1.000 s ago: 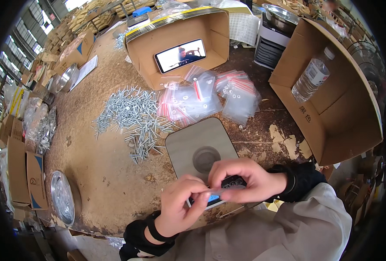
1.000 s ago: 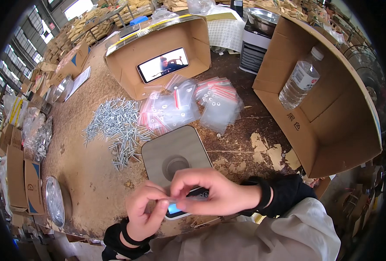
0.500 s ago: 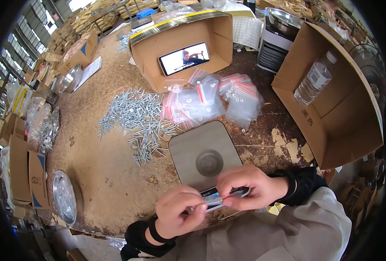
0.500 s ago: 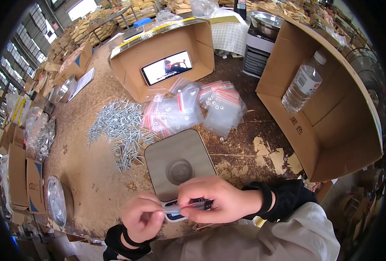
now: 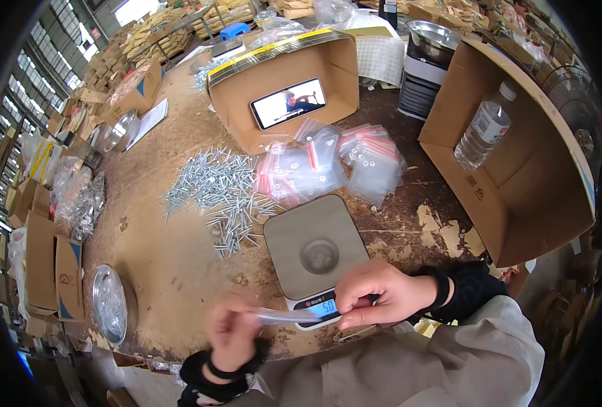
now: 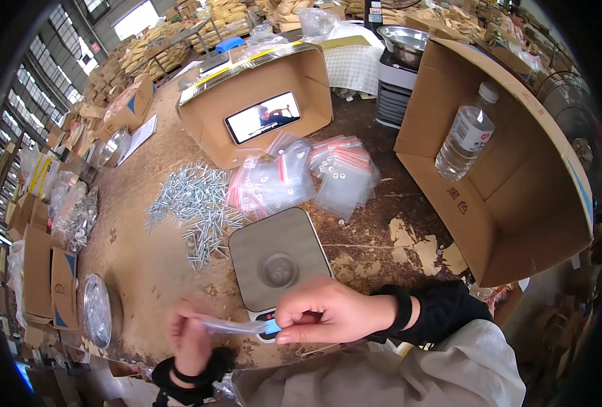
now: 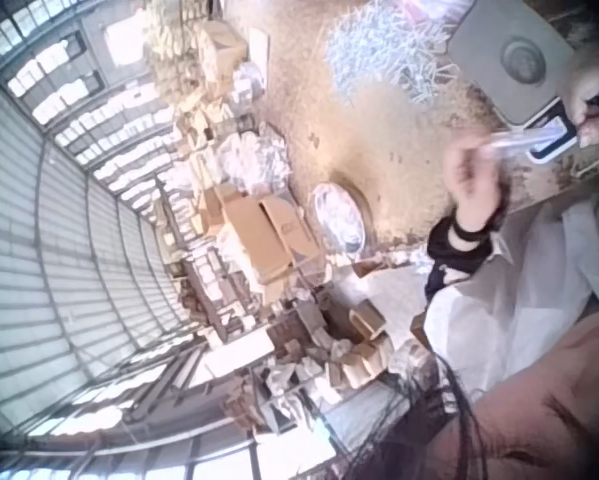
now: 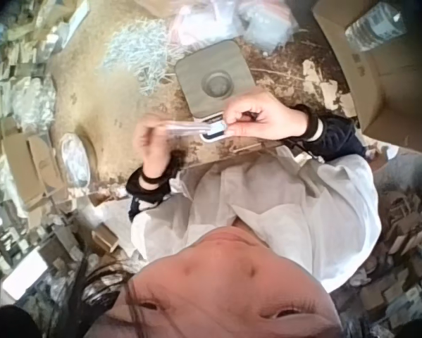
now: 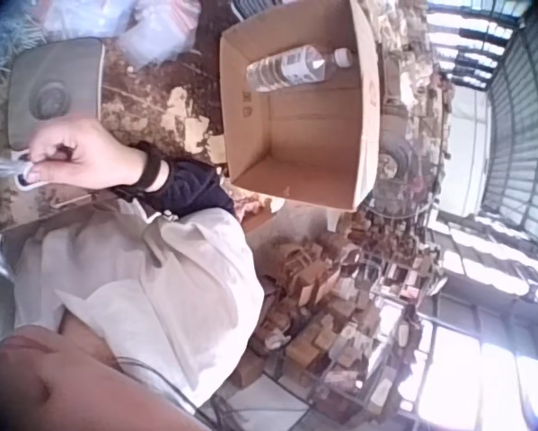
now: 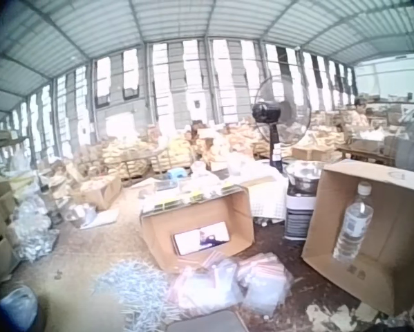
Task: The person scoops nails from a large pile on a table and places them onto a digital scale. After weighing, the person transfers the nails into small plastic bags, seals them, and places the filled bags into a cardboard box. The process is repeated multiple times throughout the video.
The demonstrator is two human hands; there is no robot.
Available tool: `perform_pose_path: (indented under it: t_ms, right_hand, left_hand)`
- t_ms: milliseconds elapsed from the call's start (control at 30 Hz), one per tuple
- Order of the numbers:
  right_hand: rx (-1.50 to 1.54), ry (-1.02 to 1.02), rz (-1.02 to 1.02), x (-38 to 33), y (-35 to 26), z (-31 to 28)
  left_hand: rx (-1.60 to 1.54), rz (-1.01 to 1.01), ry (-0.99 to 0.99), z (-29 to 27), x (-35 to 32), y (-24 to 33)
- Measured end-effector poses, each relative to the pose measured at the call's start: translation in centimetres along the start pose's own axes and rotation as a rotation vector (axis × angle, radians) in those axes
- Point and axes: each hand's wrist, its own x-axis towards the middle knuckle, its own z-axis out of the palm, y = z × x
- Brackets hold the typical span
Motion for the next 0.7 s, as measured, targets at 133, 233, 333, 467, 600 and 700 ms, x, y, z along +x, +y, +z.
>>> perform_pose_path:
  t_ms: [133, 233, 333, 467, 600, 700]
  right_hand:
    - [0.014, 0.066, 0.014, -0.5, 0.0, 0.3]
    - [-0.014, 0.062, 0.057, -0.4, -0.1, 0.4]
    - [-0.088, 0.059, 0.055, -0.3, -0.1, 0.5]
    - [-0.184, 0.059, 0.03, -0.2, 0.2, 0.5]
    - [-0.282, 0.068, 0.03, -0.2, 0.4, 0.3]
    - [-0.345, 0.051, 0.011, -0.1, 0.5, 0.2]
  left_hand:
    - [0.238, 0.137, 0.555, -9.5, 1.3, 2.3]
    - [0.329, 0.297, 0.868, -19.8, 0.2, 4.8]
    - [0.868, 0.34, 0.823, -30.4, -1.9, 4.0]
    - [1.36, -0.026, 0.493, -36.9, -3.9, 1.2]
    - [1.403, -0.12, 0.527, -34.5, -2.4, 2.3]
    - [1.408, 0.039, 0.525, -27.8, 0.7, 2.7]
